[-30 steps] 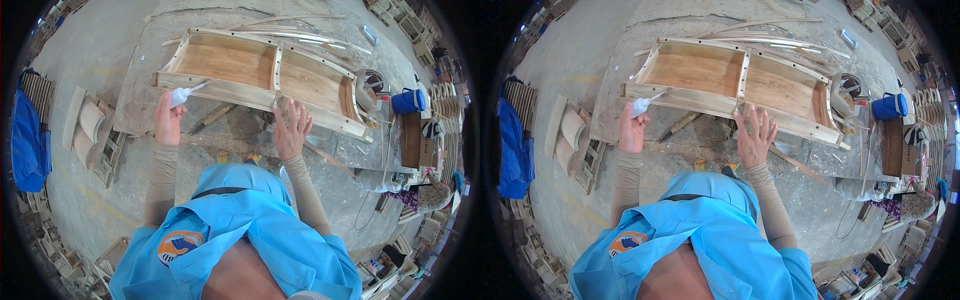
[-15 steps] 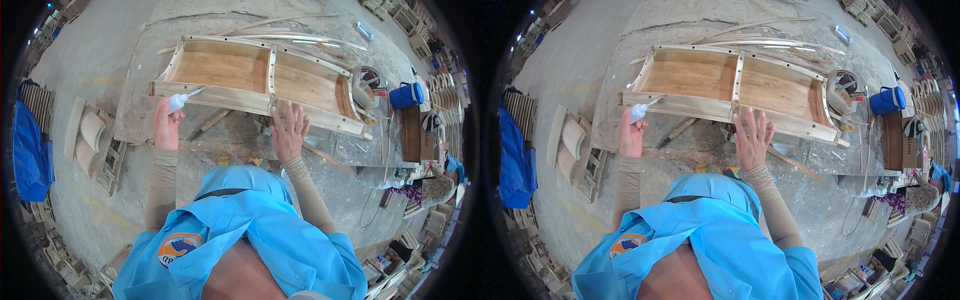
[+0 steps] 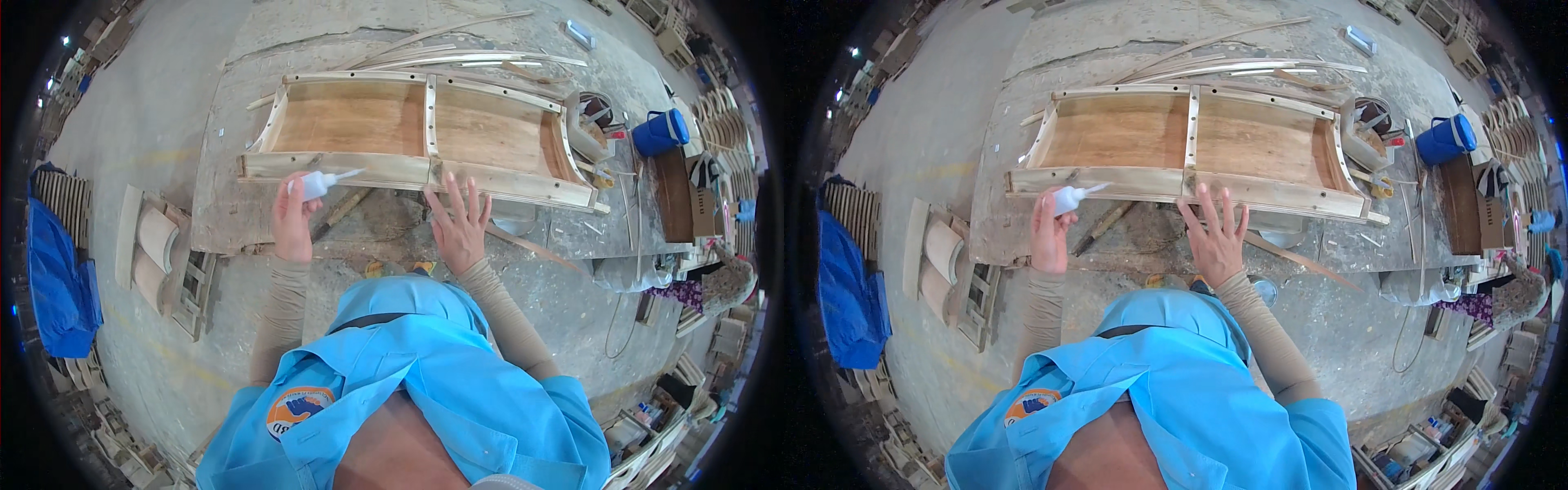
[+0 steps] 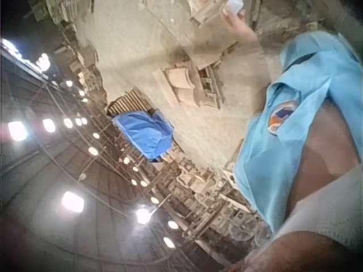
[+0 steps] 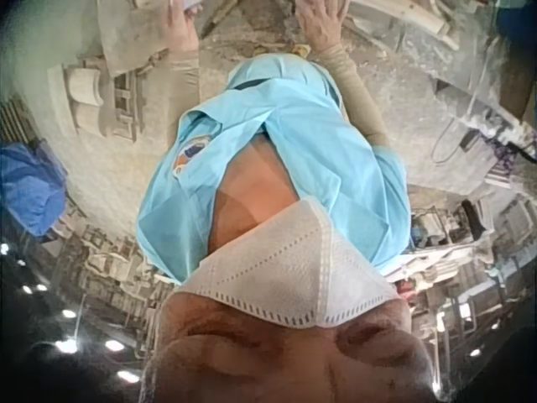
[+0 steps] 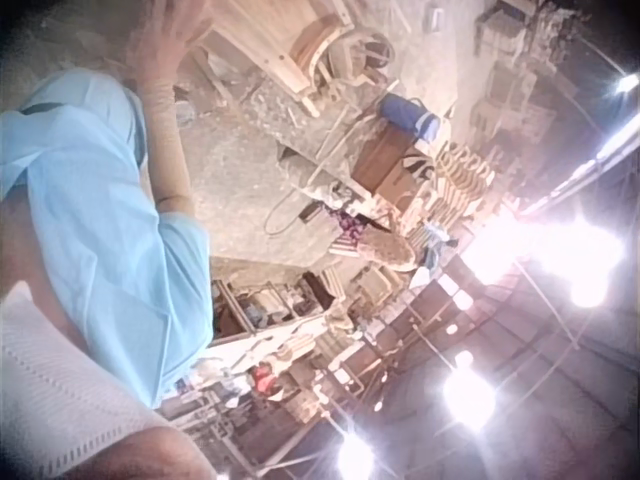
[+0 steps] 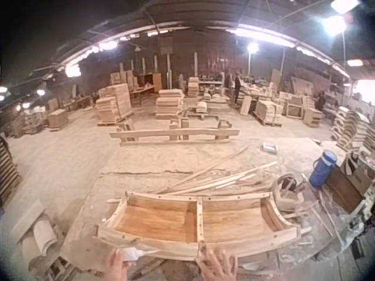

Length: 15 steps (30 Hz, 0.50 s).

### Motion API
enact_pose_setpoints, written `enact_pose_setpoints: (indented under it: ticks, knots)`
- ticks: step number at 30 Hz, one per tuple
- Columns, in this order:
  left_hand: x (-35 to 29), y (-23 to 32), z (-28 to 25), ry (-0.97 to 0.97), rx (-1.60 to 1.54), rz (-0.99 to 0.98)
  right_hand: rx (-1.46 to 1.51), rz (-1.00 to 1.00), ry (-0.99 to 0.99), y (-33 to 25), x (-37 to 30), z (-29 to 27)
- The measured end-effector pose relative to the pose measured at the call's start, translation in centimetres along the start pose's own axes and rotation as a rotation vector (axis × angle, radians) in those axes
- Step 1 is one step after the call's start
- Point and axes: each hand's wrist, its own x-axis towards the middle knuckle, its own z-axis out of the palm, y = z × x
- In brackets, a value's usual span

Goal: The person applies glue from a white bottle into pre-drilled holes on a wooden furniture frame. They then insert small wooden dowels into the glued holes to join the frame components. The person repeats this process for multiple joints on the frame.

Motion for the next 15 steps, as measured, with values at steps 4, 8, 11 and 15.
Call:
enact_pose_setpoints:
  ticks: [4,8,11,15]
  knots:
    - [-0.4,-0.3,1.6,-0.041,0.086,0.016,0.010,0.010,0.016,0.1,-0.2,-0.2]
    - [-0.6,-0.9,3.1,-0.099,0.162,0.036,0.029,0.067,0.012,-0.1,0.9,-0.4]
    - [-0.8,-0.7,4.3,-0.113,0.204,0.038,0.040,0.005,0.009,-0.4,0.2,0.0]
    - [-0.6,-0.8,4.8,-0.157,0.227,0.014,0.066,0.037,0.038,-0.1,-0.3,-0.5]
